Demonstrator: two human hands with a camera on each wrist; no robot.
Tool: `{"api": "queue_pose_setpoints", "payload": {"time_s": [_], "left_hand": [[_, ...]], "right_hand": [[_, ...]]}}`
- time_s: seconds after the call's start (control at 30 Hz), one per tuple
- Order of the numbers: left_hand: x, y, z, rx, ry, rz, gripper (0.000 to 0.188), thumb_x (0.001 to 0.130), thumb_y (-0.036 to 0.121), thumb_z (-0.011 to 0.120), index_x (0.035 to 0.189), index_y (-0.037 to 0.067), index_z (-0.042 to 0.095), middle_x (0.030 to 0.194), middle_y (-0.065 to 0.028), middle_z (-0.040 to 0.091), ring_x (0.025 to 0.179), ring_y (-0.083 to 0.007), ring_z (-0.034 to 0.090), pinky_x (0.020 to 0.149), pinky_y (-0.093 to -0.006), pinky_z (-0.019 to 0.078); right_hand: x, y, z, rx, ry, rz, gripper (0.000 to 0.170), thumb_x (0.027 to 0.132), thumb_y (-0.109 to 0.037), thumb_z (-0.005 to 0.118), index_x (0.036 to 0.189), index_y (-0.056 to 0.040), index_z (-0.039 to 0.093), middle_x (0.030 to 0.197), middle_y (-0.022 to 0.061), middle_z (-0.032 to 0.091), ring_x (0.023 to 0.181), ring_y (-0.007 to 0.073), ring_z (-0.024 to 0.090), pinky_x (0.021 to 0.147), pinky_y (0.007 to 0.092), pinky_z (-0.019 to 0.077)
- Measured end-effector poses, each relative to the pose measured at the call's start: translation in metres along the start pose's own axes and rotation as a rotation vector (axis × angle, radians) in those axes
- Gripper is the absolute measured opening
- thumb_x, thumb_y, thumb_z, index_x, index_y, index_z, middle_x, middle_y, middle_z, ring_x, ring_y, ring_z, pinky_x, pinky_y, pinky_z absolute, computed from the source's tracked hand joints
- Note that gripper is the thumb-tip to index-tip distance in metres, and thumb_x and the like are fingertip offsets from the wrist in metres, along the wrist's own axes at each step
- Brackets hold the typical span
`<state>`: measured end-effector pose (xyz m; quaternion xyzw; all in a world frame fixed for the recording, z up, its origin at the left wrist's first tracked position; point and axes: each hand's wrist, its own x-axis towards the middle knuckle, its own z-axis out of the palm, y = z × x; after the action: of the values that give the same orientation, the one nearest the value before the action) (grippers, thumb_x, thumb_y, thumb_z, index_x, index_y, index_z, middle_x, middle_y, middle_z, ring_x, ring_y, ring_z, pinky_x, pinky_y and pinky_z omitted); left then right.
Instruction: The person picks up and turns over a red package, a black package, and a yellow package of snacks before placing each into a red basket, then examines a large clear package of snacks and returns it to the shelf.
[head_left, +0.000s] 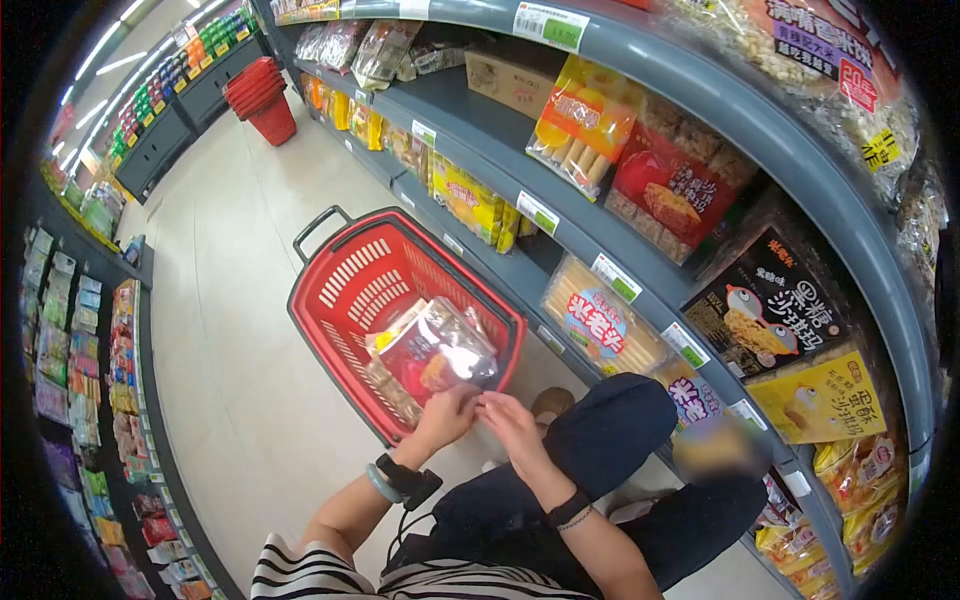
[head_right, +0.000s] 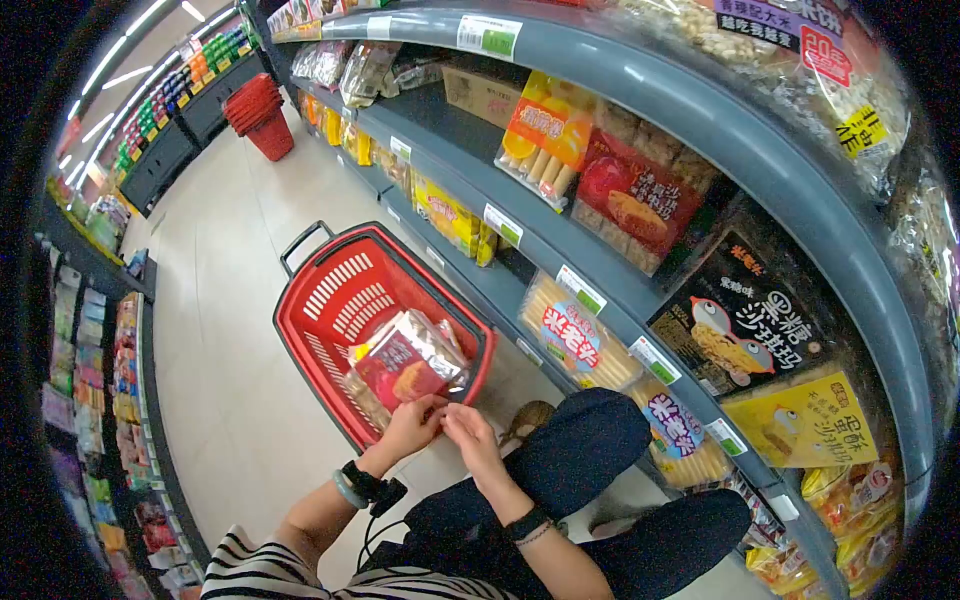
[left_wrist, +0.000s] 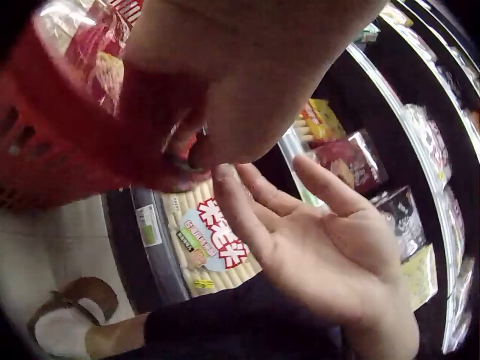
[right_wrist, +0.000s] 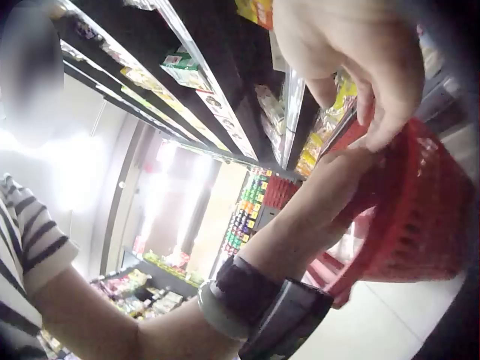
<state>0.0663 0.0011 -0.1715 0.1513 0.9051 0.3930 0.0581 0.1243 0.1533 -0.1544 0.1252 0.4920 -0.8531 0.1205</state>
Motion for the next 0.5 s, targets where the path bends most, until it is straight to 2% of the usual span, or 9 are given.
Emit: {"api": "queue_pose_setpoints", "payload": {"time_s": [0.03, 0.07, 0.17, 0.23, 0.27, 0.3, 0.37, 0.43, 0.5], "left_hand": [[0.004, 0.010, -0.007, -0.186, -0.105, 0.021, 0.024, 0.080, 0.020, 0.064, 0.092, -0.001, 0.064, 0.091, -0.0183, 0.065, 0.079, -0.0323, 0.064, 0.071, -0.0372, 0.0496], [0.003, 0.023, -0.015, -0.295, 0.010, -0.087, 0.018, 0.083, 0.014, 0.060, 0.086, -0.002, 0.065, 0.092, -0.0188, 0.065, 0.075, -0.0298, 0.065, 0.070, -0.0347, 0.0497], [0.030, -0.017, -0.023, -0.134, 0.337, -0.061, 0.032, 0.083, 0.023, 0.063, 0.105, -0.001, 0.062, 0.095, -0.0187, 0.065, 0.086, -0.0287, 0.064, 0.076, -0.0353, 0.0493], [0.047, -0.074, -0.016, 0.235, 0.404, 0.021, 0.044, 0.081, 0.032, 0.065, 0.109, -0.001, 0.059, 0.096, -0.0195, 0.065, 0.089, -0.0294, 0.063, 0.077, -0.0356, 0.0491], [0.052, -0.112, -0.002, 0.044, 0.265, -0.066, 0.049, 0.079, 0.040, 0.066, 0.106, 0.000, 0.060, 0.097, -0.0204, 0.064, 0.089, -0.0286, 0.063, 0.077, -0.0343, 0.0486], [0.055, -0.099, -0.008, 0.042, 0.259, -0.060, 0.049, 0.079, 0.040, 0.066, 0.106, 0.000, 0.060, 0.097, -0.0204, 0.064, 0.089, -0.0286, 0.063, 0.077, -0.0343, 0.0486], [0.060, -0.059, -0.027, -0.011, -0.418, -0.455, 0.054, 0.078, 0.045, 0.068, 0.106, 0.000, 0.060, 0.097, -0.0209, 0.063, 0.084, -0.0272, 0.063, 0.076, -0.0335, 0.0488], [0.060, -0.067, -0.019, -0.041, -0.417, -0.434, 0.064, 0.077, 0.051, 0.067, 0.109, -0.004, 0.059, 0.098, -0.0188, 0.063, 0.082, -0.0249, 0.063, 0.074, -0.0335, 0.0495], [0.055, -0.031, -0.032, -0.220, -0.240, -0.485, 0.075, 0.076, 0.055, 0.066, 0.113, -0.010, 0.055, 0.102, -0.0186, 0.063, 0.086, -0.0254, 0.063, 0.077, -0.0333, 0.0496]], "right_hand": [[0.000, 0.001, 0.002, 0.090, 0.013, 0.057, 0.036, 0.094, -0.017, 0.053, 0.123, 0.0020, 0.047, 0.120, 0.0120, 0.054, 0.112, 0.0194, 0.052, 0.097, 0.0312, 0.0402], [0.001, 0.001, 0.004, 0.179, 0.028, 0.112, 0.041, 0.093, -0.017, 0.055, 0.127, 0.0023, 0.044, 0.125, 0.0122, 0.051, 0.116, 0.0204, 0.049, 0.101, 0.0322, 0.0369], [-0.007, -0.017, 0.027, 0.179, 0.151, 0.167, 0.052, 0.090, -0.017, 0.058, 0.133, 0.0017, 0.036, 0.128, 0.0110, 0.048, 0.120, 0.0204, 0.045, 0.102, 0.0323, 0.0333], [0.000, 0.010, 0.020, 0.196, 0.146, 0.139, 0.061, 0.087, -0.016, 0.061, 0.137, 0.0006, 0.030, 0.130, 0.0097, 0.045, 0.119, 0.0196, 0.044, 0.101, 0.0324, 0.0324], [0.003, 0.020, 0.020, 0.172, 0.263, 0.135, 0.062, 0.085, -0.019, 0.062, 0.134, 0.0044, 0.032, 0.128, 0.0125, 0.047, 0.119, 0.0194, 0.045, 0.102, 0.0308, 0.0311], [0.007, 0.032, 0.019, 0.148, 0.380, 0.129, 0.064, 0.083, -0.022, 0.063, 0.131, 0.0082, 0.034, 0.126, 0.0153, 0.049, 0.118, 0.0193, 0.045, 0.102, 0.0291, 0.0297], [0.018, 0.052, 0.011, 0.095, 0.504, 0.147, 0.069, 0.079, -0.023, 0.066, 0.129, 0.0100, 0.034, 0.126, 0.0188, 0.048, 0.116, 0.0220, 0.047, 0.100, 0.0309, 0.0341], [0.028, 0.058, 0.006, 0.308, 0.568, 0.268, 0.044, 0.081, -0.016, 0.065, 0.119, -0.0040, 0.048, 0.114, 0.0040, 0.057, 0.106, 0.0180, 0.053, 0.091, 0.0303, 0.0396], [0.033, 0.056, -0.003, 0.465, 0.425, 0.349, 0.038, 0.080, -0.017, 0.066, 0.114, -0.0081, 0.052, 0.108, 0.0019, 0.060, 0.098, 0.0189, 0.056, 0.088, 0.0310, 0.0416]]}}
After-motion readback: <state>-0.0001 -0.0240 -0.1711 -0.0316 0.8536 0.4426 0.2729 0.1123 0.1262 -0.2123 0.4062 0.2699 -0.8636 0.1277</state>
